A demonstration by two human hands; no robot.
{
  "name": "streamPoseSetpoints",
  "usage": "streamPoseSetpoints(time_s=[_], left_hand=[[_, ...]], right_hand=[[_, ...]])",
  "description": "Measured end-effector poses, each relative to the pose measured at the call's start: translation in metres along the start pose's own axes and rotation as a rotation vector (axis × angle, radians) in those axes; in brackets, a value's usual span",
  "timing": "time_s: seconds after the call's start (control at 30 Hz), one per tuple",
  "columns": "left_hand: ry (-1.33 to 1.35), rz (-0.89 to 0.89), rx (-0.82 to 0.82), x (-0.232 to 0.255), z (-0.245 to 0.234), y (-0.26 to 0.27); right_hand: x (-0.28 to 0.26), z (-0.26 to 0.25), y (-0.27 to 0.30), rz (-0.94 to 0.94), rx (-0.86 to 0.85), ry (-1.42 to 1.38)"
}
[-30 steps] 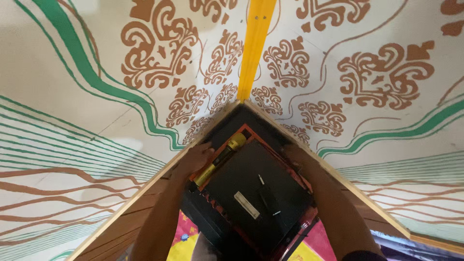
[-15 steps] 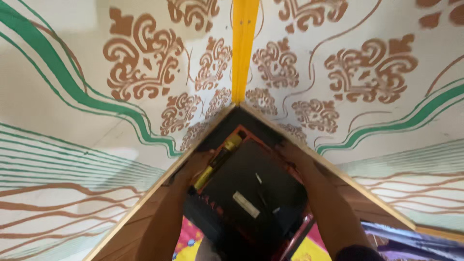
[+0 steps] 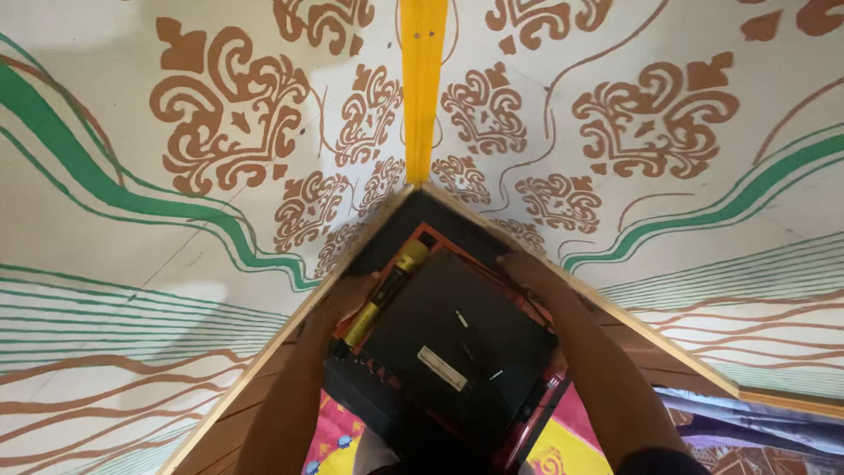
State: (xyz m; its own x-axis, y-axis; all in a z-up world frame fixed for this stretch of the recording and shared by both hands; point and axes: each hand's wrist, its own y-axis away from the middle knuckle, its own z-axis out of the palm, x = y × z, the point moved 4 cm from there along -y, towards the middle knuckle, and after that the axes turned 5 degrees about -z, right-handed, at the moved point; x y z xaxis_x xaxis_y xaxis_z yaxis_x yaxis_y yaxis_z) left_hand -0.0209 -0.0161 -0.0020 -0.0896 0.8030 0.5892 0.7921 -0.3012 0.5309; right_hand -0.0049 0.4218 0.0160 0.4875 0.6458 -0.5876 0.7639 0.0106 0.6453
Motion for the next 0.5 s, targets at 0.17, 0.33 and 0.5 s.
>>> streamPoseSetpoints(time_s=[0.17, 0.33, 0.5], left_hand=[[0.104, -0.189, -0.075, 0.026, -0.019, 0.025], [0.181, -0.255, -0.104, 0.030, -0.017, 0.030], [0.127, -0.100, -0.031, 0.026, -0.011, 0.023]], right_hand=[[0.009, -0.016, -0.006, -0.091, 0.020, 0.295], [-0.011, -0.020, 0.018, -0.115, 0.077, 0.315], [-0.015, -0.020, 0.047, -0.183, -0.040, -0.003]])
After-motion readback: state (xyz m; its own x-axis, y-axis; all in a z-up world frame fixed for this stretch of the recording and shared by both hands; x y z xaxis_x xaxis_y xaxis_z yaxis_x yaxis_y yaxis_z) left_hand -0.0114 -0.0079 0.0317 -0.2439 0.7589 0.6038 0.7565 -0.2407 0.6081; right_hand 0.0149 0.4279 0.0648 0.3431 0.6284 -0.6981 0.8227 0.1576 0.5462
